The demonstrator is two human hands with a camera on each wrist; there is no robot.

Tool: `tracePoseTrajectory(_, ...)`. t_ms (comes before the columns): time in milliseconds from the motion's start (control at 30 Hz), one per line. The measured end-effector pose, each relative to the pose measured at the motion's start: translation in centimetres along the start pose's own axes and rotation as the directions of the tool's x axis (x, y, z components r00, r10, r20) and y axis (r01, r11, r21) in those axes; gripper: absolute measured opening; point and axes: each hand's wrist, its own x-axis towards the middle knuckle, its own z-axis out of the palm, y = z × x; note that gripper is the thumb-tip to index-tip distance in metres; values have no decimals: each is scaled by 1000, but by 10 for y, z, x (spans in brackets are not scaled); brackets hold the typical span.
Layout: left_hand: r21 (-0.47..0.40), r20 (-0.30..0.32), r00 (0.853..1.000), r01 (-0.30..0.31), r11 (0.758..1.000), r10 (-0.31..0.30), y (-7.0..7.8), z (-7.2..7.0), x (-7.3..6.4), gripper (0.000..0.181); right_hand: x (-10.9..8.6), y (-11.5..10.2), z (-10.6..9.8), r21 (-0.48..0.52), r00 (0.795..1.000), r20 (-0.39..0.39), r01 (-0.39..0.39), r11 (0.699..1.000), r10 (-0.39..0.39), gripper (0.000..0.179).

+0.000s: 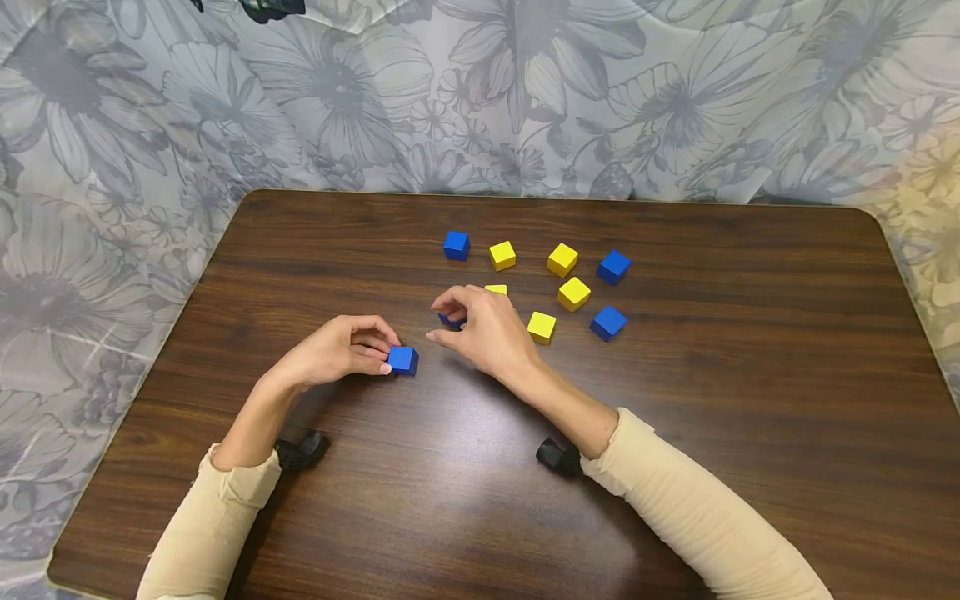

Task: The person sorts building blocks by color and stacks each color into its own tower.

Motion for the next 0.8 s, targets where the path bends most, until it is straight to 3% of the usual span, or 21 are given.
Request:
tracePoseTrajectory(367, 9, -4, 1000, 19, 1000, -19, -1, -1, 0, 30, 4, 12, -3, -55, 999, -51, -3, 998, 0, 32)
tracePoseTrajectory(800, 11, 3, 1000, 26, 1000, -26, -1, -1, 0, 30, 6, 16, -3, -129, 998, -59, -37, 991, 30, 36)
